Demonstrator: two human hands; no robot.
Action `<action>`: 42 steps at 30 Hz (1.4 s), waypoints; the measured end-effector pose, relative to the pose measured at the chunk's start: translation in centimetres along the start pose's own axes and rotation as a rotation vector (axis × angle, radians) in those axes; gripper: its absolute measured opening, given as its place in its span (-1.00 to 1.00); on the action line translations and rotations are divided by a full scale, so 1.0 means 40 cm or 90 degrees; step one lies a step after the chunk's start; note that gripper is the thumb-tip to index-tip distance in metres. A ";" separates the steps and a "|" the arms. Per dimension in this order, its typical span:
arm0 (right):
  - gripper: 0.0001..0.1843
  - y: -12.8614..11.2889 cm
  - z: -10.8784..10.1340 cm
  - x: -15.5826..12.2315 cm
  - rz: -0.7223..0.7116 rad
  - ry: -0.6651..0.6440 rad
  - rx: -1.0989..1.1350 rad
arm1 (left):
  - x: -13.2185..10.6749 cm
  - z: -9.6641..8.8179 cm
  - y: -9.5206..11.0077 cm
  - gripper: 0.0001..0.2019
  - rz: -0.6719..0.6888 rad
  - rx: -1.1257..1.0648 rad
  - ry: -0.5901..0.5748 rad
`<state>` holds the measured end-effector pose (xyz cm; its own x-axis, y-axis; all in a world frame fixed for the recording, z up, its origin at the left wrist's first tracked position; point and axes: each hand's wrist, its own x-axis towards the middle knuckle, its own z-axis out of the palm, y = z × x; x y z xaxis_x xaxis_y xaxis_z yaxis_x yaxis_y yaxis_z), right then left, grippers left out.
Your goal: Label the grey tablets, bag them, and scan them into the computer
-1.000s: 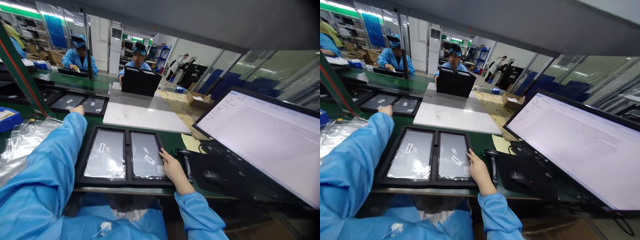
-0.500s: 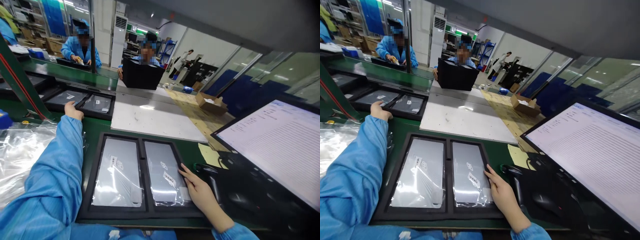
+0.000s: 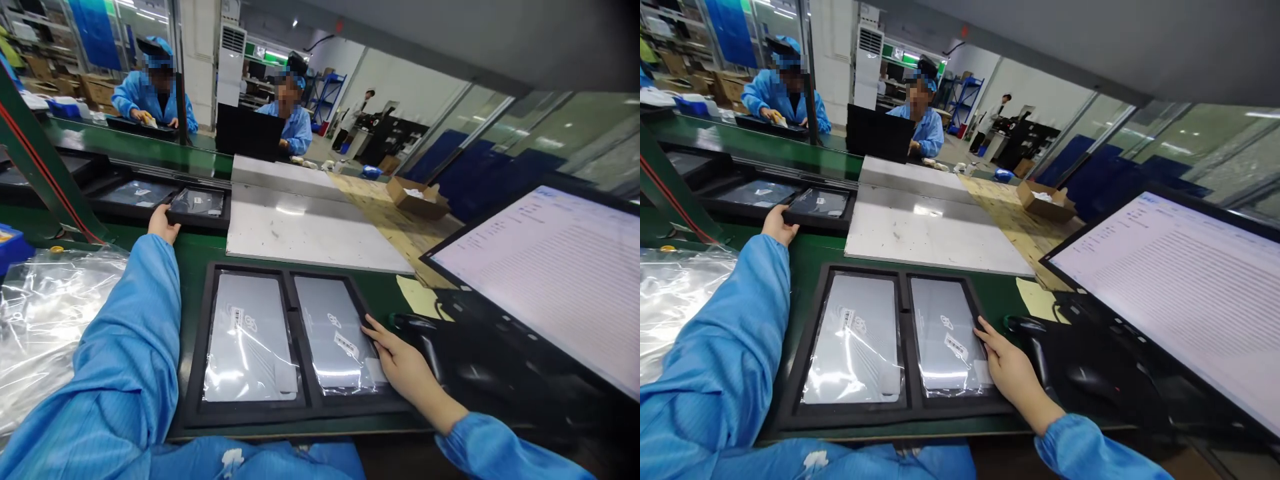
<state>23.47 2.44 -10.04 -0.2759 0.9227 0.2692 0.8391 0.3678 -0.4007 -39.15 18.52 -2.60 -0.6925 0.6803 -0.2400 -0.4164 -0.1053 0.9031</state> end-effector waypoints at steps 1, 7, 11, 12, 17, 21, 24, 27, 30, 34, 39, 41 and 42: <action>-0.51 -0.004 -0.001 0.002 -0.001 -0.002 0.002 | -0.007 0.006 0.005 -0.98 -0.016 -0.031 0.002; -0.49 -0.032 -0.005 0.018 -0.009 -0.012 0.011 | -0.071 0.053 0.071 -0.86 -0.011 -0.221 -0.036; -0.48 -0.045 -0.001 0.027 -0.009 -0.001 0.031 | -0.117 0.077 0.110 -0.88 -0.009 -0.277 -0.038; -0.47 -0.047 0.000 0.029 -0.005 0.002 0.039 | -0.127 0.080 0.118 -0.89 -0.010 -0.271 -0.035; -0.47 -0.053 0.007 0.042 0.014 0.004 0.079 | -0.172 0.085 0.175 -0.87 0.013 -0.263 -0.036; -0.48 -0.058 0.012 0.052 0.023 0.023 0.113 | -0.222 0.107 0.245 -0.89 0.080 -0.310 -0.053; -0.46 -0.067 0.012 0.058 0.016 0.024 0.119 | -0.297 0.144 0.278 -0.89 0.038 -0.367 -0.094; -0.47 -0.077 0.012 0.063 0.011 0.012 0.106 | -0.416 0.189 0.271 -0.87 -0.007 -0.408 -0.152; -0.48 -0.087 0.013 0.071 0.013 0.009 0.098 | -0.556 0.224 0.225 -0.87 -0.015 -0.400 -0.182; -0.55 -0.109 0.008 0.086 0.025 0.015 0.135 | -0.725 0.227 0.143 -0.86 -0.073 -0.339 -0.199; -0.70 -0.152 -0.009 0.083 0.109 0.096 0.374 | -0.912 0.162 0.020 -0.85 -0.138 -0.244 -0.206; -0.60 -0.158 -0.021 0.062 0.149 0.126 0.446 | -0.987 0.137 -0.058 -0.86 -0.175 -0.189 -0.206; -0.57 -0.156 -0.029 0.049 0.159 0.131 0.462 | -1.024 0.126 -0.102 -0.87 -0.191 -0.158 -0.207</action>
<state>18.24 1.82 -6.02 0.0322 0.9740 0.2242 0.3304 0.2013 -0.9221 -6.10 -5.25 5.35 -0.3177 0.8934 -0.3176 -0.7241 -0.0124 0.6896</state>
